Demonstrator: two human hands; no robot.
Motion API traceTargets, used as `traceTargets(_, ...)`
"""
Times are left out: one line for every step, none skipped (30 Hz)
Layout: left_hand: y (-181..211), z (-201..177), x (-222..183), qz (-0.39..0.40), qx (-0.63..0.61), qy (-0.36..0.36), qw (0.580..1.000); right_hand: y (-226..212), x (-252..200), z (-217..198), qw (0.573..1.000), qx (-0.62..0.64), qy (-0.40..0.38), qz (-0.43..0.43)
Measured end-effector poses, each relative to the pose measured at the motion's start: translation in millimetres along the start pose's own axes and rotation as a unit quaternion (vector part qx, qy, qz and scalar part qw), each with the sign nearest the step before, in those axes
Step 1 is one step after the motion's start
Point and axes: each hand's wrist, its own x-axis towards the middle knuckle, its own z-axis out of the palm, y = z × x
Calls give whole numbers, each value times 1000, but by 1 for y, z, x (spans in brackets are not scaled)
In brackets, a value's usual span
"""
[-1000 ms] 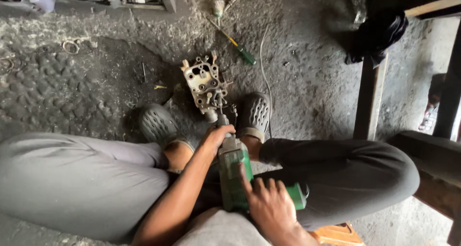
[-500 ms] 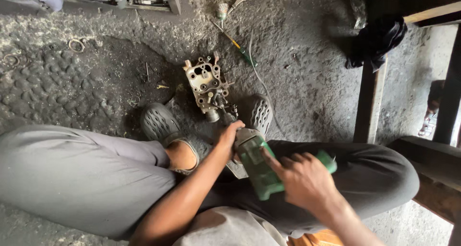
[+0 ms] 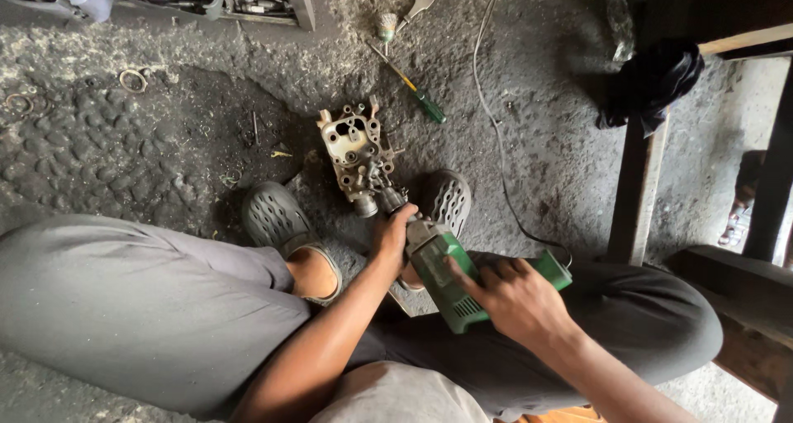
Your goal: The person cleans and polishes a metallic engine head using a power drill with various brush attachments, then wipes the component and handle small parts by hand.
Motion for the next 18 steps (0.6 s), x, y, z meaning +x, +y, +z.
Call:
traceTargets(-1, -2, 6, -11, -42, -18, 999, -1, 3, 1, 1000, 5, -13, -1)
traceTargets(-3, -3, 9, -22, -84, -35, 996, -2, 5, 2, 1000, 9, -26, -2)
traceTargets(-3, -4, 11, -23, -67, -30, 997, -1, 8, 2, 999, 12, -36, -1)
traceTargets(-2, -4, 12, -23, -51, -26, 998, -2, 7, 2, 999, 10, -48, -6)
traceTargets(1, -3, 12, -23, -34, -20, 999, -2, 6, 1, 998, 8, -59, -11)
traceTargets(2, -3, 7, 4, -18, -13, 1000, -1, 5, -1, 997, 6, -70, -17)
traceTargets(-1, -3, -2, 30, -2, -7, 1000, -1, 2, -2, 997, 12, -76, -19)
traceTargets(-2, -2, -8, 55, 14, -1, 998, -1, 0, -3, 996, 18, -82, -20)
traceTargets(-2, -1, -11, 54, 55, 20, 997, 1, -3, -4, 995, 25, -92, -22)
traceTargets(-3, 0, -13, 52, 95, 41, 993, 4, -5, -4, 994, 27, -100, -21)
traceTargets(-4, 0, -15, 48, 135, 62, 988, 6, -6, -3, 993, 30, -109, -21)
traceTargets(-4, 0, -13, 35, 117, 59, 991, 7, -7, -3, 992, 33, -119, -20)
traceTargets(-5, 2, -12, 20, 100, 54, 993, 6, -9, -2, 993, 31, -109, -21)
traceTargets(-6, 2, -12, 5, 83, 49, 995, 6, -12, -2, 994, 29, -99, -23)
traceTargets(-6, 2, -14, 7, 91, 43, 995, 8, -11, -1, 996, 24, -85, -24)
traceTargets(-7, 1, -18, 9, 99, 38, 994, 7, -11, -2, 995, 23, -89, -29)
traceTargets(-6, 0, -19, 13, 107, 34, 994, 6, -10, -3, 995, 21, -91, -35)
traceTargets(-2, 1, -16, 21, 104, 38, 994, 6, -8, -4, 995, 20, -94, -40)
